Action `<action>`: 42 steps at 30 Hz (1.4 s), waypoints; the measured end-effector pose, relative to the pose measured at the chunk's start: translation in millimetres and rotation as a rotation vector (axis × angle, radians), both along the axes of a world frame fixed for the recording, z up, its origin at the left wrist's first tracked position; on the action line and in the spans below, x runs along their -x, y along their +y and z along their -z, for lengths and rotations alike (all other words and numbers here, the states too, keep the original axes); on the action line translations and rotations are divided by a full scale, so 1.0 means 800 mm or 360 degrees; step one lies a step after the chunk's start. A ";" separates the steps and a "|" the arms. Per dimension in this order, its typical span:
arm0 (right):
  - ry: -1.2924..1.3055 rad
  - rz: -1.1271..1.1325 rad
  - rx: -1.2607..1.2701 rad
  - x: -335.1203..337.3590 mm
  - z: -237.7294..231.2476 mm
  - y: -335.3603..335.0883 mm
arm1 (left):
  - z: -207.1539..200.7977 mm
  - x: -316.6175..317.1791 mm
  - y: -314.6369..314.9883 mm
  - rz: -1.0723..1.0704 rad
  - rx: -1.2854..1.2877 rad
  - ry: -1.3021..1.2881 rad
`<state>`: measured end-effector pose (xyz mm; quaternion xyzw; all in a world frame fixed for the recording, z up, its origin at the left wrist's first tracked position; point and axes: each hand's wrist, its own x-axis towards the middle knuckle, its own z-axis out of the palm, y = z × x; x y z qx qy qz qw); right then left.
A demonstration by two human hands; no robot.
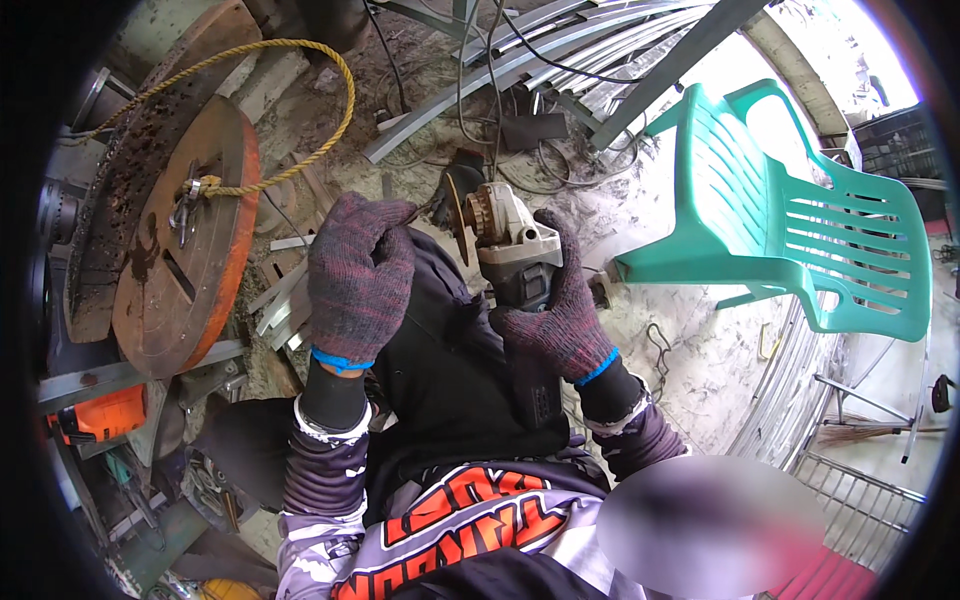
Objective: The person grinds a small metal part using an angle grinder.
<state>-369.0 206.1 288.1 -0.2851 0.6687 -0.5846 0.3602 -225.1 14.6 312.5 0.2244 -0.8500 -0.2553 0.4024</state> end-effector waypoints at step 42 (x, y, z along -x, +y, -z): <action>-0.0080 -0.0041 -0.0068 -0.001 -0.001 -0.001 | 0.003 0.009 0.000 -0.0099 0.0227 -0.0122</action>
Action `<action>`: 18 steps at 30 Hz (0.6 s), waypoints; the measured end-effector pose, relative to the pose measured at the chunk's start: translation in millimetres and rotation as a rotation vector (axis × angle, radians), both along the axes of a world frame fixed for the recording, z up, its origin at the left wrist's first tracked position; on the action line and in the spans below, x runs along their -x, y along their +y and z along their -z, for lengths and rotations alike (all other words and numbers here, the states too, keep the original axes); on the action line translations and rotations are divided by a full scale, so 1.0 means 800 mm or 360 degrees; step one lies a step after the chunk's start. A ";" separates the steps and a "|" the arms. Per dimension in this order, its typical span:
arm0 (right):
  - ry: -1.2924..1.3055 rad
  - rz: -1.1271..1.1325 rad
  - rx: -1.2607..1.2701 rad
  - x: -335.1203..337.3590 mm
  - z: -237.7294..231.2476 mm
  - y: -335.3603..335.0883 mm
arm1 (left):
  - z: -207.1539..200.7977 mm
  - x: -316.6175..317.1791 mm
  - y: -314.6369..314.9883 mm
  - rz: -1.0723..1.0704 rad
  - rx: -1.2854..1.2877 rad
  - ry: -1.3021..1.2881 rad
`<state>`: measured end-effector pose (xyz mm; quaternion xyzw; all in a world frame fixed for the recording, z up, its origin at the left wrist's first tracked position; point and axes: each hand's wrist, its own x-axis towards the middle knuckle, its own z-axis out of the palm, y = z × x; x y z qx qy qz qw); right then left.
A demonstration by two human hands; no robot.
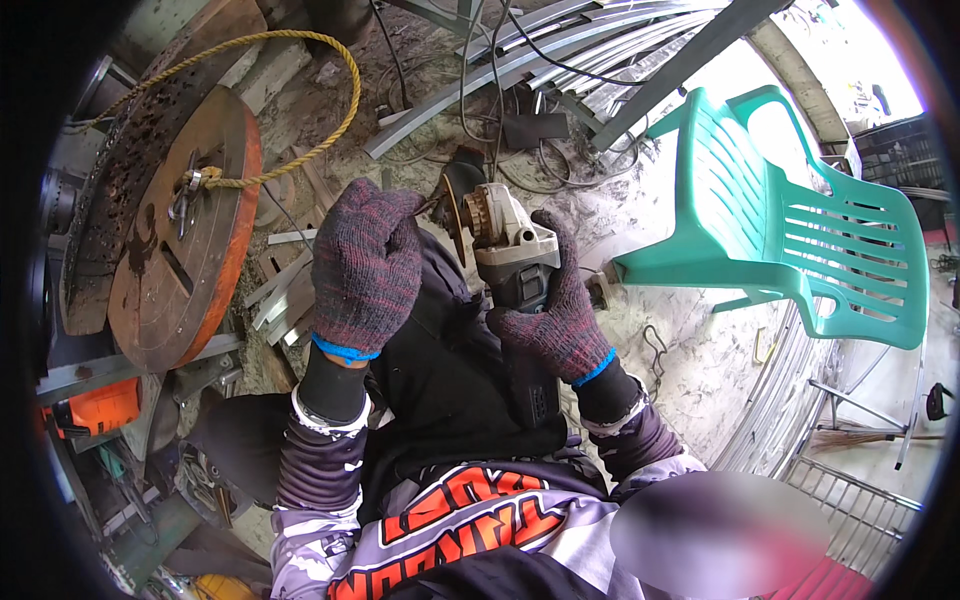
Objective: The person grinds a small metal part using an angle grinder.
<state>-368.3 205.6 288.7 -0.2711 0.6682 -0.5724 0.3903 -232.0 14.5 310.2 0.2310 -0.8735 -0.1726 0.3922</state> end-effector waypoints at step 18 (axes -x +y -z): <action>0.0047 -0.0014 0.0002 0.002 0.000 0.001 | 0.003 0.002 -0.004 0.0047 -0.0004 0.0024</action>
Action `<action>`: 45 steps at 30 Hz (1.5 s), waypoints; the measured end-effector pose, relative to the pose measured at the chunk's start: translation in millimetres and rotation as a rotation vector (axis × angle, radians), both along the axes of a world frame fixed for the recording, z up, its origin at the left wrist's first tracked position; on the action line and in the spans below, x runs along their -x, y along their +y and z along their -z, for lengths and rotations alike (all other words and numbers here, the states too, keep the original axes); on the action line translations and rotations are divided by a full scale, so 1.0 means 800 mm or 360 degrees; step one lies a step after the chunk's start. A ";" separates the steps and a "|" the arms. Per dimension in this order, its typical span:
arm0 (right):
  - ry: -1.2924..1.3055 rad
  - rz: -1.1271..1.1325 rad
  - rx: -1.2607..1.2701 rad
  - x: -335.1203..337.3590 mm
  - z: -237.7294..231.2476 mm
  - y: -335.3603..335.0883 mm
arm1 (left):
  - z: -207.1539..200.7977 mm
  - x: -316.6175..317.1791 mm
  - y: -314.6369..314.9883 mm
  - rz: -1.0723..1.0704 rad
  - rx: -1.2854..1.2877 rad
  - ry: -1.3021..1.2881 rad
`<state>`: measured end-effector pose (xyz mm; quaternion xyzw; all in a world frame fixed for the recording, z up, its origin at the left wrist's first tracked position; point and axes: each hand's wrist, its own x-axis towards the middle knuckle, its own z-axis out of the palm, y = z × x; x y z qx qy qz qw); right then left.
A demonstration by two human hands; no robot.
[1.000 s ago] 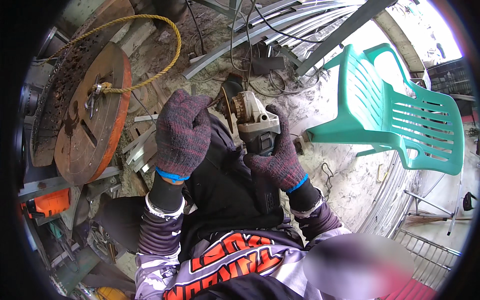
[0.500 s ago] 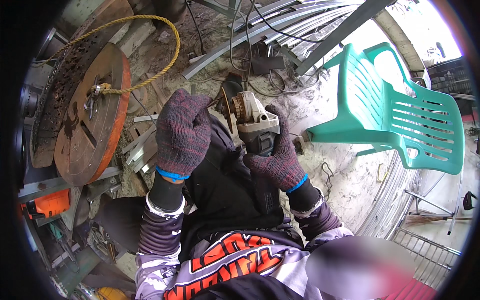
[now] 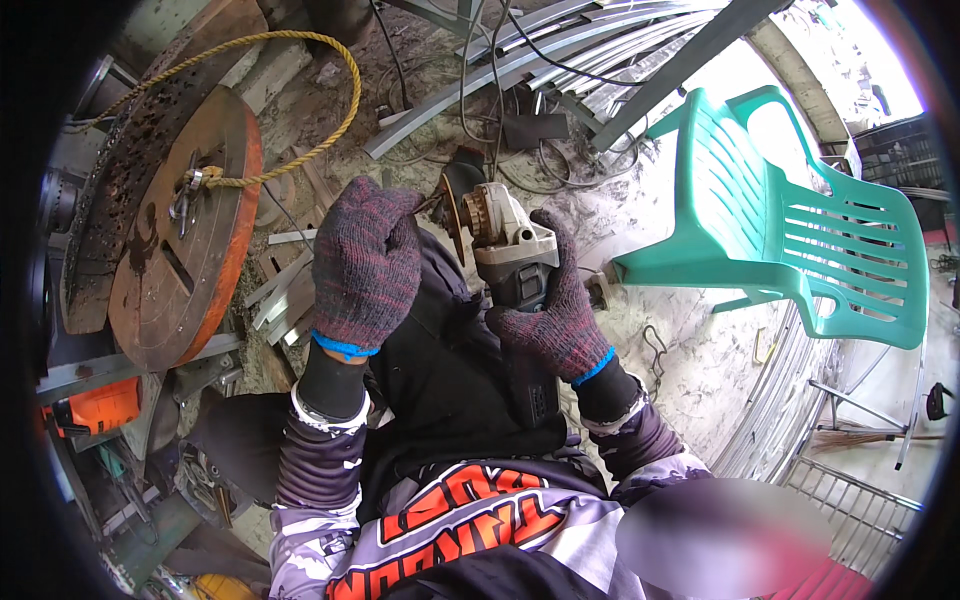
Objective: The person grinds a small metal part using an angle grinder.
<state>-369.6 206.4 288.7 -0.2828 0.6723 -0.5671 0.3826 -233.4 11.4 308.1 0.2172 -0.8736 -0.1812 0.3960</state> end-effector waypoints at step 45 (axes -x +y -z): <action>0.0050 0.0168 0.0094 -0.006 0.000 0.005 | -0.018 -0.045 0.000 0.0205 -0.0763 0.0142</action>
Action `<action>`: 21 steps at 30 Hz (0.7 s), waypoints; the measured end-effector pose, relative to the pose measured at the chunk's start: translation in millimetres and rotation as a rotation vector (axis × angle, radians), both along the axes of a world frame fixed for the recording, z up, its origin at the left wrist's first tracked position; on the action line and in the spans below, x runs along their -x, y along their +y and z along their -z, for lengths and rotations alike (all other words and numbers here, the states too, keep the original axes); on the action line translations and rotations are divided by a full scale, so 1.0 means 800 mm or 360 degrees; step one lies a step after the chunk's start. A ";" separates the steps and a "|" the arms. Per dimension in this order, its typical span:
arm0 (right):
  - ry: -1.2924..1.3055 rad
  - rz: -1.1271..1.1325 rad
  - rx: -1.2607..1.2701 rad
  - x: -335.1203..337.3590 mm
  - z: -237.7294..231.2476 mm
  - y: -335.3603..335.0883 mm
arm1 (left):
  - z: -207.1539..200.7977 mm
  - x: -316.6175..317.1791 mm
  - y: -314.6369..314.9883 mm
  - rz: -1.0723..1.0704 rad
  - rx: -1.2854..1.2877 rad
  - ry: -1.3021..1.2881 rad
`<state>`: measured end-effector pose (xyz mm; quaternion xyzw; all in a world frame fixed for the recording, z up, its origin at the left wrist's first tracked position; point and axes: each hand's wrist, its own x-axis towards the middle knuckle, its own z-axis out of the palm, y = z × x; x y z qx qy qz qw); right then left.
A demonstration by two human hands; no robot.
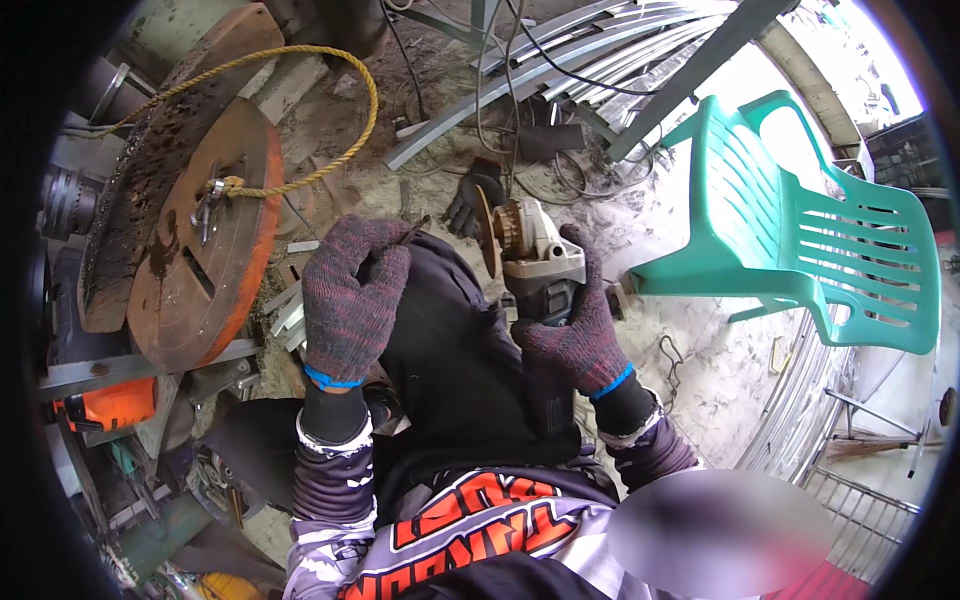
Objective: The person grinds a small metal part using an angle grinder.
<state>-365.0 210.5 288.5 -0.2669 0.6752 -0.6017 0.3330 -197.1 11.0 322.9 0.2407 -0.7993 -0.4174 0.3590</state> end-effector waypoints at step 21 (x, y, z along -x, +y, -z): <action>-0.0065 -0.0090 -0.0075 -0.002 -0.003 -0.002 | 0.004 0.032 0.003 -0.0041 0.0631 -0.0082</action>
